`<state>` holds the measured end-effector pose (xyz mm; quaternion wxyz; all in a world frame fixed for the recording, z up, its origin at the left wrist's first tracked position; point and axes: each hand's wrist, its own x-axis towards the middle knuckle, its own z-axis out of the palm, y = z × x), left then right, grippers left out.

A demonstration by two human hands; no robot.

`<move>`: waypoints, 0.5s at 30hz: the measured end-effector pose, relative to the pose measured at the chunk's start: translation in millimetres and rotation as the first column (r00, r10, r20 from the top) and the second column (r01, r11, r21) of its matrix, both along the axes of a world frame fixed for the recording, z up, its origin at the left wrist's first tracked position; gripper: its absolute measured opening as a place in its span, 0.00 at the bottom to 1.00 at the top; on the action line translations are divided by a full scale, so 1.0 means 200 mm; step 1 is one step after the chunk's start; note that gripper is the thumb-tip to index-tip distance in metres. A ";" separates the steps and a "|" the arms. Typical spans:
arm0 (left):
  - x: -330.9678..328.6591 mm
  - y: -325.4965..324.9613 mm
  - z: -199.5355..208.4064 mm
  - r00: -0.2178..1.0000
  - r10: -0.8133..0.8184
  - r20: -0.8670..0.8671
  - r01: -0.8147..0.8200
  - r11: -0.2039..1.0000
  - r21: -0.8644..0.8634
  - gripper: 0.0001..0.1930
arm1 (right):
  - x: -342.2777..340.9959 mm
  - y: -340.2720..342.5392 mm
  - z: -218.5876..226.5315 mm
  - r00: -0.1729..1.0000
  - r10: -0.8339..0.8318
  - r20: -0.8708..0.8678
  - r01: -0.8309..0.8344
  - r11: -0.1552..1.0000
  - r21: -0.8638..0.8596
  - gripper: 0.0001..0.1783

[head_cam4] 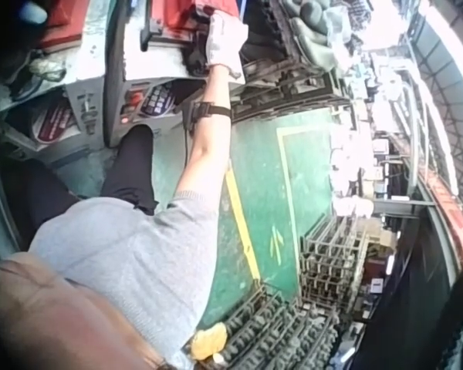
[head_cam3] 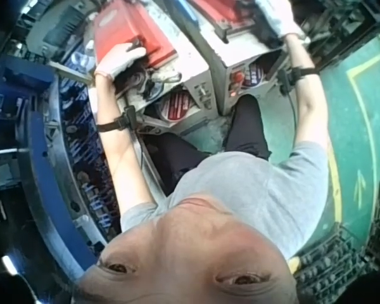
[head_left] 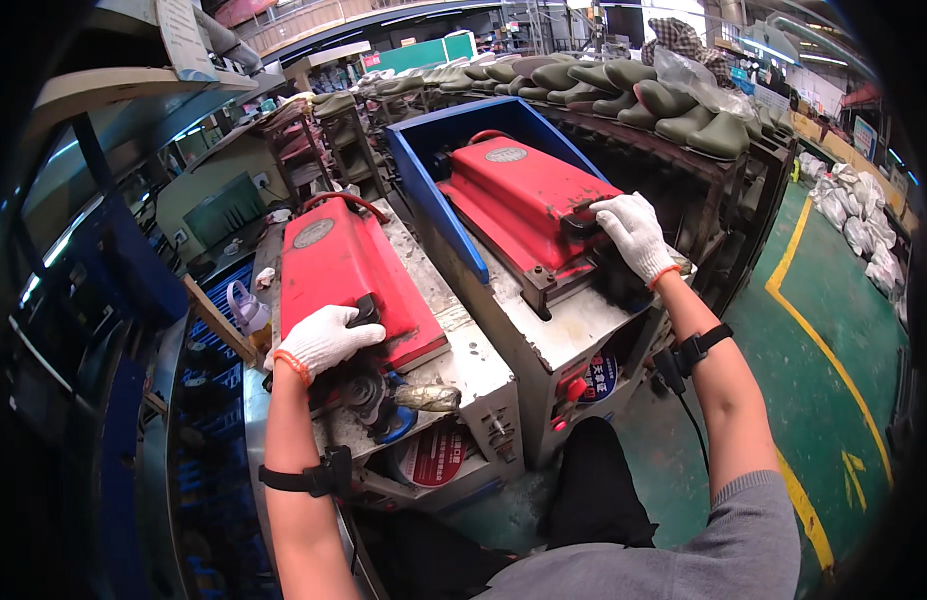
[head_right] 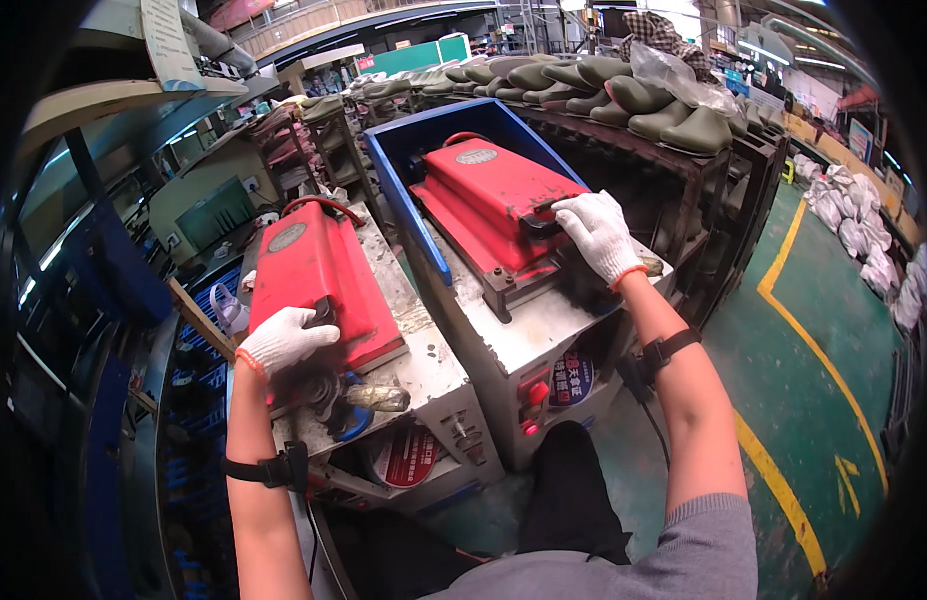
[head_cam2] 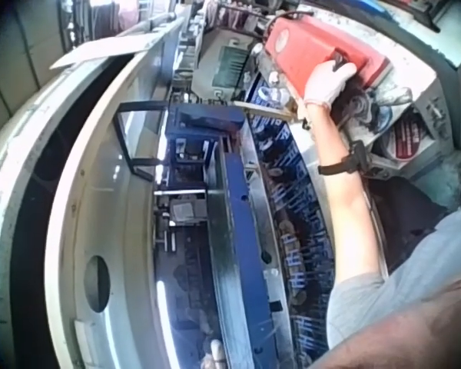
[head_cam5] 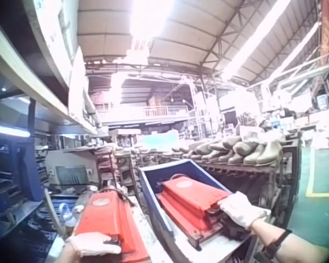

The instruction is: Operate a heat-press or molding machine to attach and shape shoe soles onto uppers in an assembly line.

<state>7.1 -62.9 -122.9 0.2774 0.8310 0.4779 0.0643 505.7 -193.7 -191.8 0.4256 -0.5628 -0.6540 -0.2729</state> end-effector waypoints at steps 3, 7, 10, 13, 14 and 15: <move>0.01 -0.02 0.01 1.000 0.003 0.024 -0.003 1.000 -0.020 0.25 | 0.01 0.00 0.00 1.000 0.004 -0.001 -0.004 1.000 -0.009 0.10; -0.01 -0.02 0.00 1.000 0.010 -0.001 -0.010 0.999 0.042 0.25 | -0.01 -0.01 0.02 1.000 0.005 -0.003 -0.005 1.000 -0.030 0.10; -0.02 -0.02 -0.01 1.000 -0.003 0.015 0.002 0.999 0.038 0.26 | -0.02 -0.01 0.02 1.000 0.001 -0.002 -0.001 0.999 -0.032 0.10; -0.01 -0.03 0.01 1.000 0.012 -0.010 -0.011 0.998 0.060 0.27 | -0.01 -0.01 0.01 1.000 -0.003 -0.017 0.002 0.998 -0.064 0.11; -0.01 -0.03 0.01 1.000 0.008 -0.014 -0.007 0.997 0.080 0.28 | -0.01 -0.02 0.02 0.999 -0.015 -0.031 0.012 0.995 -0.098 0.11; -0.01 -0.04 0.01 1.000 0.006 -0.019 -0.004 0.995 0.100 0.28 | -0.01 -0.02 0.02 0.999 -0.014 -0.032 0.010 0.995 -0.099 0.11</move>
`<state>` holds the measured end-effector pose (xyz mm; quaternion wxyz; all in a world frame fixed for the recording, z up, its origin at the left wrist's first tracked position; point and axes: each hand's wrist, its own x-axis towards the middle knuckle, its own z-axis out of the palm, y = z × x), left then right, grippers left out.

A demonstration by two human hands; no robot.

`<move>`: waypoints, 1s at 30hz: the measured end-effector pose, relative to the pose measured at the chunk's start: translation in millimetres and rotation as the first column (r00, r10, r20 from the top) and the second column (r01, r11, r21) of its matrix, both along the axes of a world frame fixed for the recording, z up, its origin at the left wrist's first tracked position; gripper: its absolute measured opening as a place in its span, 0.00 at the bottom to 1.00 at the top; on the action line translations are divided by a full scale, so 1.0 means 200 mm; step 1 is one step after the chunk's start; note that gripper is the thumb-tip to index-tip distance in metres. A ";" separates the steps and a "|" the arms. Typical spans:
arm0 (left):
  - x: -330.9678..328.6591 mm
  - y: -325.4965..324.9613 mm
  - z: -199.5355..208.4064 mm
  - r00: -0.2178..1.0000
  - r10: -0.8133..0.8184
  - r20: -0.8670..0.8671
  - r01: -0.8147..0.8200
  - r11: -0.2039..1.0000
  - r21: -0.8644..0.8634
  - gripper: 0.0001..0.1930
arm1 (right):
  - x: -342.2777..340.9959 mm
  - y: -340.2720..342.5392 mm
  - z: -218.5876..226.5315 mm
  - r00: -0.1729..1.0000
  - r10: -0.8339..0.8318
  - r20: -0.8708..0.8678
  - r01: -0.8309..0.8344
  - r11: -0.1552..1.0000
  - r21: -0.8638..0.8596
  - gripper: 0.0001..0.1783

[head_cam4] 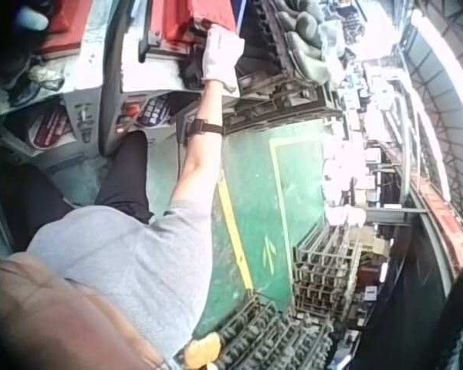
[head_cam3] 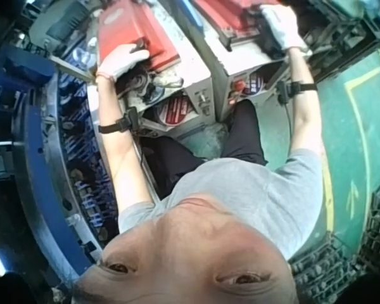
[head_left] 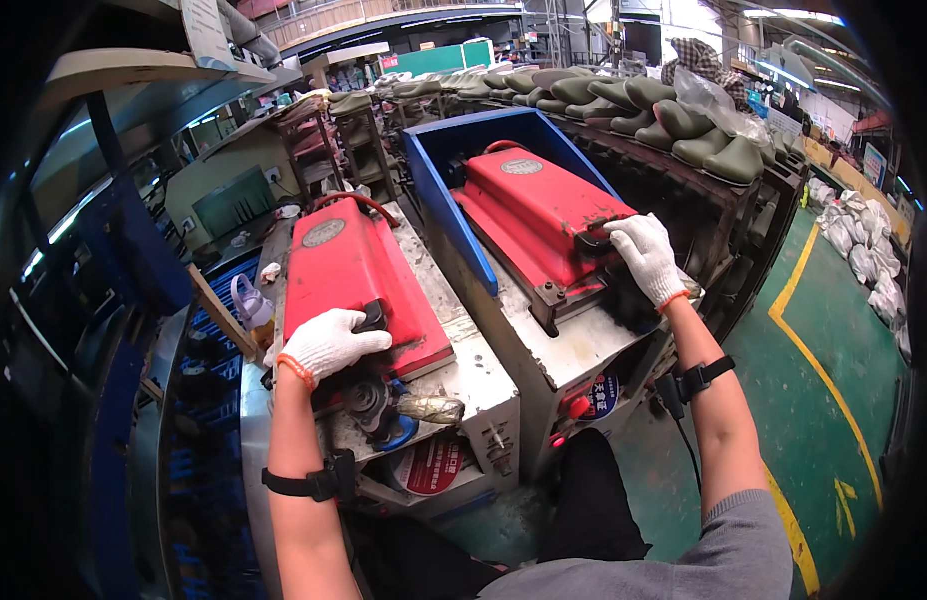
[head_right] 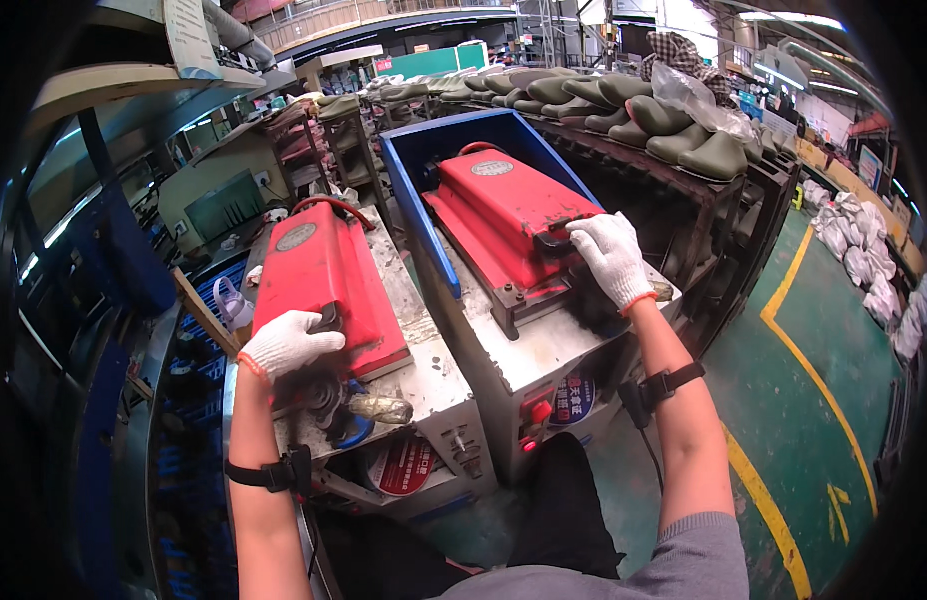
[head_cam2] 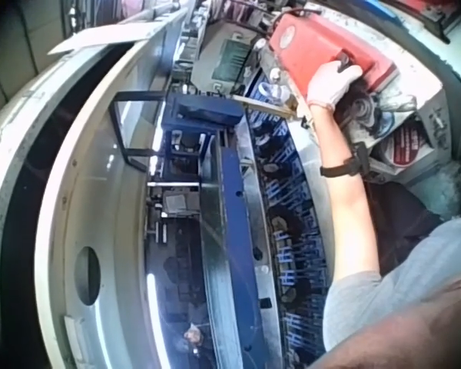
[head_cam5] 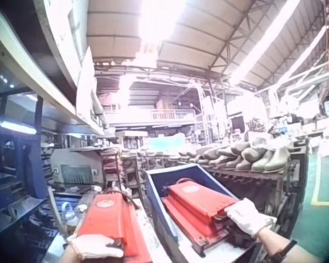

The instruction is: Operate a heat-press or molding machine to attach and shape shoe soles onto uppers in an assembly line.

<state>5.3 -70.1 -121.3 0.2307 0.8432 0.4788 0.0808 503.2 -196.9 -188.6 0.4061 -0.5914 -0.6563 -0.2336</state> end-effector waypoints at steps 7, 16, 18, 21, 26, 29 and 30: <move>0.01 -0.01 0.00 0.999 0.010 -0.030 -0.008 0.999 0.050 0.31 | 0.00 0.01 -0.01 1.000 -0.016 0.007 0.016 0.999 0.037 0.10; 0.02 -0.05 0.00 0.997 0.059 -0.043 -0.054 0.992 0.113 0.32 | 0.01 0.01 -0.02 1.000 -0.002 0.009 0.002 0.998 0.056 0.09; 0.02 -0.05 -0.01 0.998 0.041 -0.040 -0.033 0.983 0.178 0.32 | 0.01 0.02 -0.02 1.000 0.001 0.018 -0.002 0.997 0.072 0.09; 0.02 -0.05 0.00 0.998 0.041 -0.046 -0.033 0.984 0.177 0.32 | 0.00 0.02 -0.02 1.000 -0.013 0.019 0.012 0.998 0.065 0.09; 0.01 -0.05 -0.01 0.999 0.035 -0.038 -0.027 0.980 0.196 0.32 | -0.02 0.01 -0.01 1.000 -0.011 0.012 0.010 0.997 0.073 0.10; 0.01 -0.04 -0.03 0.999 0.026 -0.020 -0.021 0.979 0.202 0.32 | -0.01 0.01 -0.02 1.000 -0.025 0.004 0.025 0.998 0.051 0.10; 0.01 -0.03 -0.03 0.999 0.023 -0.026 -0.017 0.976 0.217 0.32 | -0.01 0.01 -0.02 1.000 -0.024 0.005 0.024 0.998 0.052 0.10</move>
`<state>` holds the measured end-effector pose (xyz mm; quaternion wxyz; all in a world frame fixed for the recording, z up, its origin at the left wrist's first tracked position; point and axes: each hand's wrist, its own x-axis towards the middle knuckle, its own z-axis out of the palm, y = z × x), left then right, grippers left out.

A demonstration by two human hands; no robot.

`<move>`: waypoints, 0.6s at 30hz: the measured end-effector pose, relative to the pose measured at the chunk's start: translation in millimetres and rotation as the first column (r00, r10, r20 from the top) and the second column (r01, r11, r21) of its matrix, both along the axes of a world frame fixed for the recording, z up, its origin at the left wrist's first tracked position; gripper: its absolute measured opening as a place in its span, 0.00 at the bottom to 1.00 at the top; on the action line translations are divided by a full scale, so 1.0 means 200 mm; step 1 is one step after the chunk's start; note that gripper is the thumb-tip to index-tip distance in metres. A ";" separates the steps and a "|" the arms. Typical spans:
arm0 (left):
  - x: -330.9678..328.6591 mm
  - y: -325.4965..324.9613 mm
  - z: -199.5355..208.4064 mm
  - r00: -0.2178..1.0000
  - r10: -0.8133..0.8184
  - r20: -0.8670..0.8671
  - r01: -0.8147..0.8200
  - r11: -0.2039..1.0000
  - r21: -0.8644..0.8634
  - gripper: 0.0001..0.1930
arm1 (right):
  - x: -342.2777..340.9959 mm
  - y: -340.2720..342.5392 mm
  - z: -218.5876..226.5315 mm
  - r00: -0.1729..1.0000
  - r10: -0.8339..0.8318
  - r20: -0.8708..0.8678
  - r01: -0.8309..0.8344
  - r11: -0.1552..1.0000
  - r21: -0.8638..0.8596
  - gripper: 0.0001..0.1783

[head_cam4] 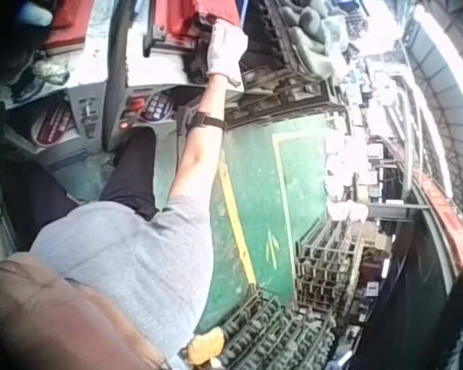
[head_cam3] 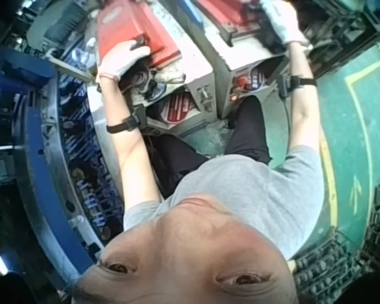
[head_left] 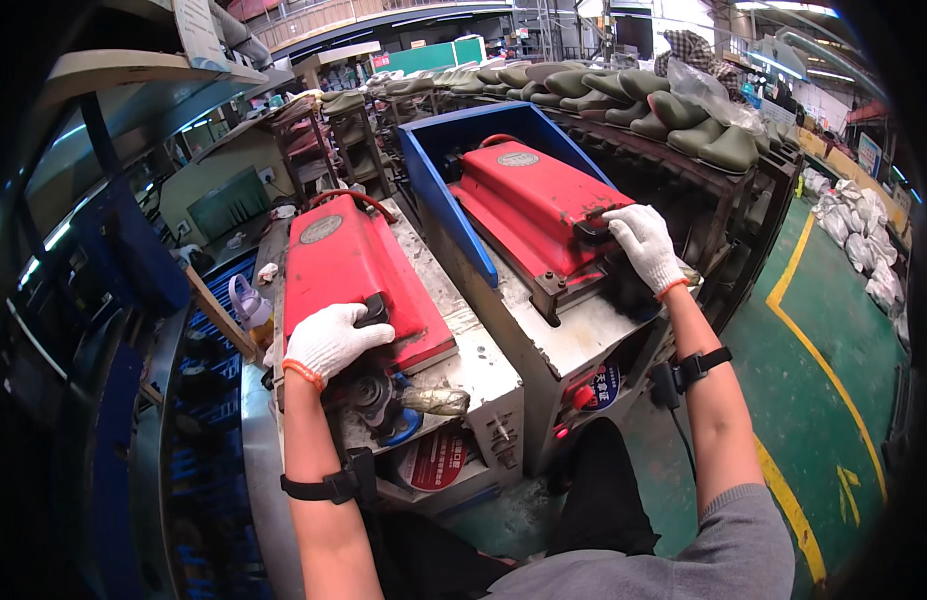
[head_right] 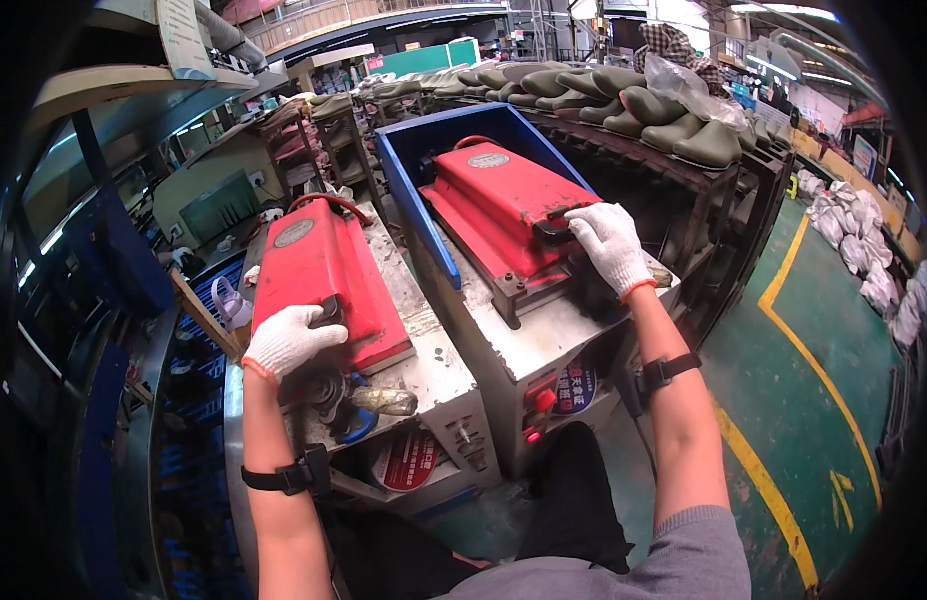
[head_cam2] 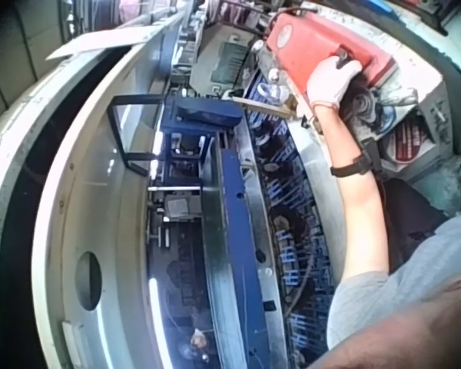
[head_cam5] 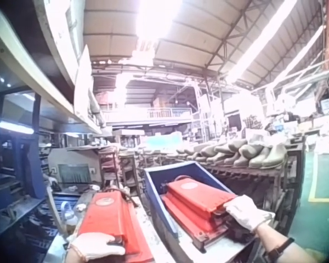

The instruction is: Operate a heat-press or molding machine to attach and shape shoe soles onto uppers in an assembly line.

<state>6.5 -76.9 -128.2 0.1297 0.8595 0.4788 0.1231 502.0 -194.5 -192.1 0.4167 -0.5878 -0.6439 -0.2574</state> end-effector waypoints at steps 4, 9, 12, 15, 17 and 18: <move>0.00 -0.01 0.01 1.000 0.003 -0.003 -0.003 1.000 -0.002 0.33 | -0.01 -0.01 0.00 1.000 0.007 -0.002 -0.007 1.000 0.003 0.10; 0.00 -0.01 0.00 1.000 0.005 -0.010 -0.005 0.999 0.039 0.33 | 0.00 0.00 0.00 1.000 0.015 -0.005 -0.015 1.000 0.005 0.10; 0.01 -0.02 0.01 1.000 0.011 -0.012 -0.010 1.000 0.018 0.33 | 0.00 0.00 -0.01 1.000 0.022 -0.006 -0.022 1.000 0.001 0.11; 0.01 -0.02 0.01 1.000 0.017 -0.007 -0.017 1.000 0.007 0.32 | 0.00 0.00 0.00 1.000 0.026 -0.017 -0.026 1.000 0.002 0.11; 0.01 -0.02 0.01 1.000 0.014 -0.008 -0.014 1.000 0.009 0.32 | -0.01 0.00 0.00 0.999 0.024 -0.030 -0.024 1.000 -0.007 0.11; 0.01 -0.02 0.01 1.000 0.015 -0.006 -0.015 1.000 0.012 0.32 | 0.00 0.00 0.00 0.999 0.024 -0.031 -0.024 1.000 -0.006 0.11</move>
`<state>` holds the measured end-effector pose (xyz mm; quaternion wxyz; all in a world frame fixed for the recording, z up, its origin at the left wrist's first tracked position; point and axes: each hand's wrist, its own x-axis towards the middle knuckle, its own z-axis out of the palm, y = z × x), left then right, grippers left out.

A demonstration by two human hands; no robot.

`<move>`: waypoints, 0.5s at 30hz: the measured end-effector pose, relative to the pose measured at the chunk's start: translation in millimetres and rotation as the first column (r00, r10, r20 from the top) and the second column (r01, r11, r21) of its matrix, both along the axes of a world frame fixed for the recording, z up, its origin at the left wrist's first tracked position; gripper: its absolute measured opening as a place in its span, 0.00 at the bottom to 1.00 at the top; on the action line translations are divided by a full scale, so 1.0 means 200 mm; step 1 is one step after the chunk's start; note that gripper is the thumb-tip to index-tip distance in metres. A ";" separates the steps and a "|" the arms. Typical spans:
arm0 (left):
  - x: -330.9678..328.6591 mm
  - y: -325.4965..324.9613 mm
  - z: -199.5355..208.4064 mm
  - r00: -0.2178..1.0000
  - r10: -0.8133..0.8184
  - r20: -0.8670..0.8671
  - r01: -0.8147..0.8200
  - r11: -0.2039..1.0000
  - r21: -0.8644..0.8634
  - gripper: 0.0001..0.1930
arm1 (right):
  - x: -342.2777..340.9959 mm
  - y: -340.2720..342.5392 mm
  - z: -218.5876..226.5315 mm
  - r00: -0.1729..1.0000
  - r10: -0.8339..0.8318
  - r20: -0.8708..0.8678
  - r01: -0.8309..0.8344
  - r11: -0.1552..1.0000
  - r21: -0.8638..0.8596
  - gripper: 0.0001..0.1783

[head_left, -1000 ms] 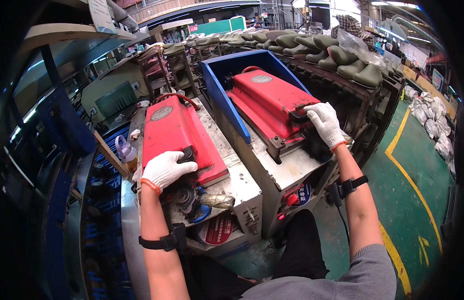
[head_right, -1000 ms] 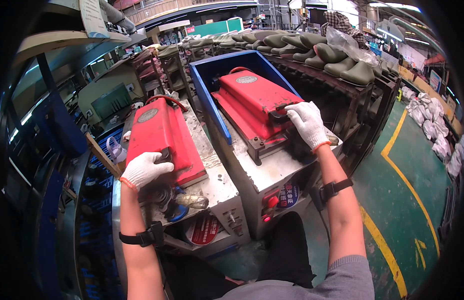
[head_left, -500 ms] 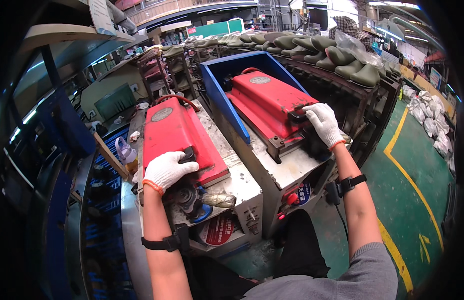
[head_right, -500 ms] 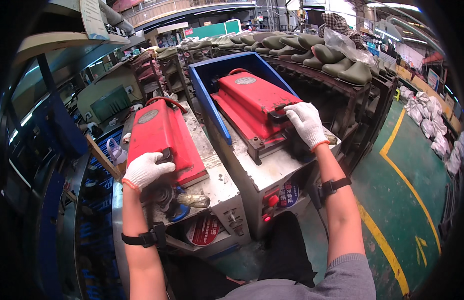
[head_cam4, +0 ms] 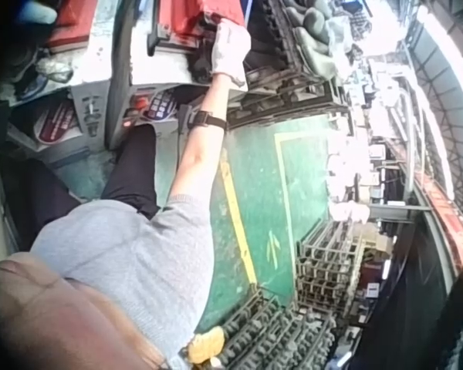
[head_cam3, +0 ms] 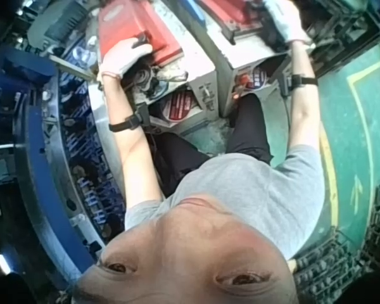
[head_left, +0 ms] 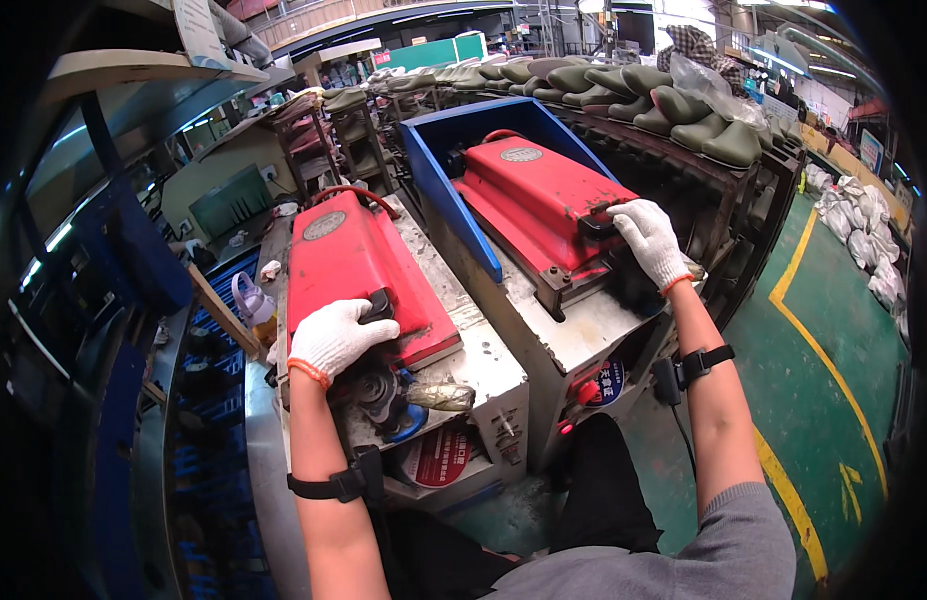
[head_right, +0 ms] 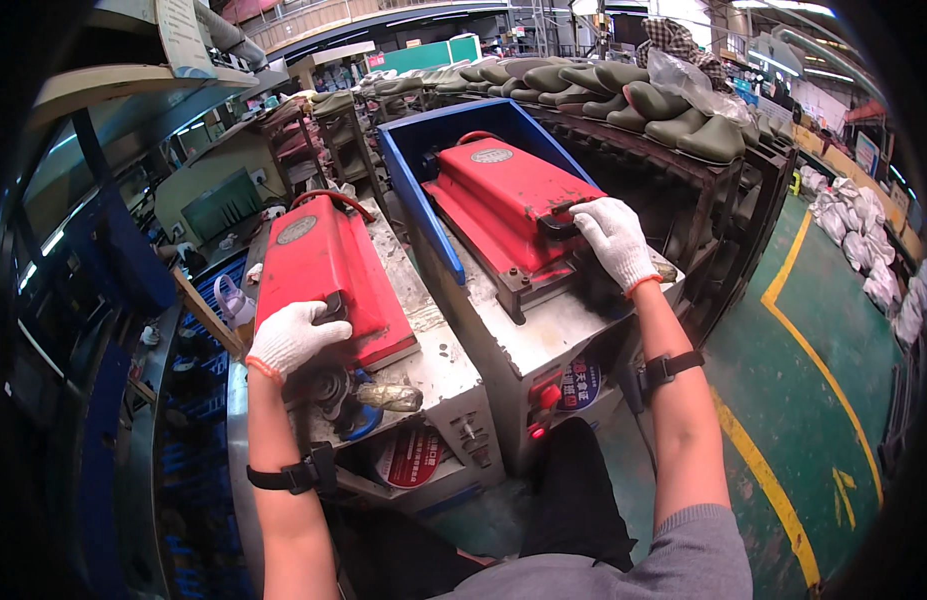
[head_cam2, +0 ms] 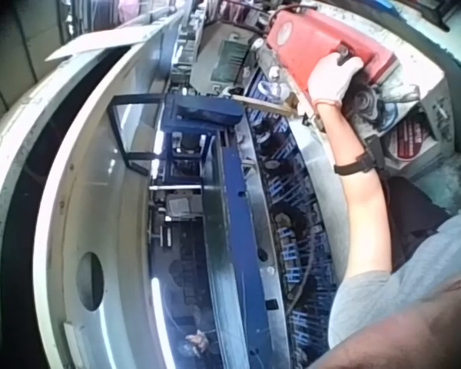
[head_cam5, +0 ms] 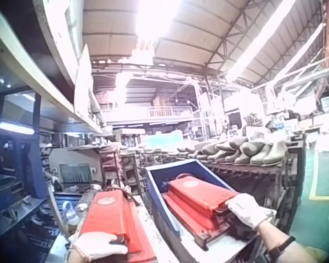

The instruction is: Operate a heat-press or molding machine to attach and shape shoe soles onto uppers in an assembly line.

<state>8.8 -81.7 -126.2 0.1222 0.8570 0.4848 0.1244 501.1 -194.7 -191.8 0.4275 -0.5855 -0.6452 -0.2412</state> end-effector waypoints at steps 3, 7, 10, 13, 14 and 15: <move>0.00 0.00 0.00 1.000 0.010 -0.015 -0.010 1.000 0.012 0.32 | 0.00 0.00 0.00 1.000 0.004 -0.002 -0.004 1.000 -0.001 0.11; -0.01 0.00 -0.01 1.000 -0.003 0.012 0.003 1.000 0.009 0.32 | -0.01 -0.01 0.00 1.000 0.002 -0.008 -0.002 1.000 0.004 0.11; 0.00 0.00 -0.01 1.000 -0.008 0.007 0.008 1.000 0.008 0.32 | -0.01 0.00 0.00 1.000 0.005 -0.008 -0.005 1.000 0.007 0.11; -0.01 -0.01 -0.01 1.000 -0.005 -0.002 0.005 1.000 0.027 0.32 | 0.00 0.01 -0.01 1.000 0.002 -0.009 -0.002 1.000 0.003 0.11; 0.00 -0.01 0.00 1.000 -0.009 0.009 0.008 1.000 0.020 0.31 | 0.01 0.01 -0.01 1.000 0.001 -0.011 -0.001 1.000 0.000 0.11; -0.01 -0.02 0.01 1.000 -0.009 0.019 0.009 1.000 0.014 0.30 | 0.00 0.00 -0.01 1.000 0.004 -0.013 -0.004 1.000 0.001 0.11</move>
